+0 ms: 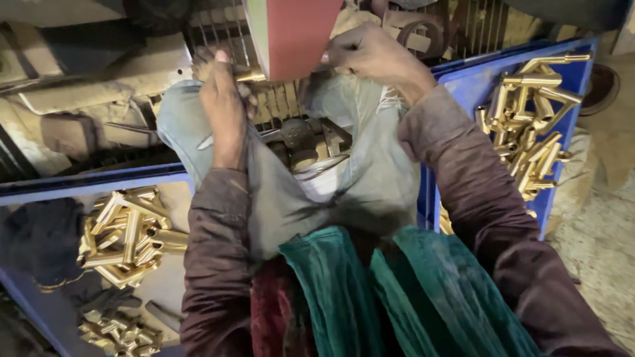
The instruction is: The person sits cross-legged on the floor and repeatedly polishes brass-colored metal parts against a rotating belt sander. They pick up parts from a blue bin on the right, press them against the belt, and place them into a bin on the left.
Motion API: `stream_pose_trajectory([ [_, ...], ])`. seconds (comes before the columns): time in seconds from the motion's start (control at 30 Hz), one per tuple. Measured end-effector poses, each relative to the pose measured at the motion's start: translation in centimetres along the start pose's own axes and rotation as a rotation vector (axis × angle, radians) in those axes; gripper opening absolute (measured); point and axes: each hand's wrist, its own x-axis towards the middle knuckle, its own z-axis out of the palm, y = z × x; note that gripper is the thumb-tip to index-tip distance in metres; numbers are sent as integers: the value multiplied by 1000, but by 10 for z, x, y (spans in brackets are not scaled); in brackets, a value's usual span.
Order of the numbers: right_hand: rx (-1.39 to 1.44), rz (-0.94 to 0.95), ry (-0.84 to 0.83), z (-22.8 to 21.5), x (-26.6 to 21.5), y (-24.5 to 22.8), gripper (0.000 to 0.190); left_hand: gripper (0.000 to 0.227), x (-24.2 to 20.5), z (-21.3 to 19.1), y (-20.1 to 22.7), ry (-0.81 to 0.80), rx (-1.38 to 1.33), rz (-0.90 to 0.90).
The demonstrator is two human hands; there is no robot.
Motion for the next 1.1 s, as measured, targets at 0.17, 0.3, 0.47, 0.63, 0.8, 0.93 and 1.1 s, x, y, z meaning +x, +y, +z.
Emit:
stream_pose_trajectory([
  [0.17, 296, 232, -206, -12, 10, -9, 34, 44, -13, 5, 16, -26, 47, 61],
  [0.3, 40, 116, -31, 4, -43, -8, 33, 48, -45, -3, 39, -146, 112, 82],
  [0.47, -553, -675, 502, 44, -124, -17, 38, 47, -86, -14, 46, -237, 223, 145],
  [0.63, -546, -681, 587, 50, -123, -23, 37, 42, -97, -14, 54, -266, 221, 289],
  [0.8, -534, -752, 579, 43, -91, -11, 40, 37, -85, -10, 55, -242, 181, 289],
  [0.93, -442, -708, 497, 36, -71, 0, 34, 38, -63, -9, 39, -204, 168, 339],
  [1.1, -360, -663, 415, 29, -42, 11, 31, 36, -50, -5, 26, -132, 153, 334],
])
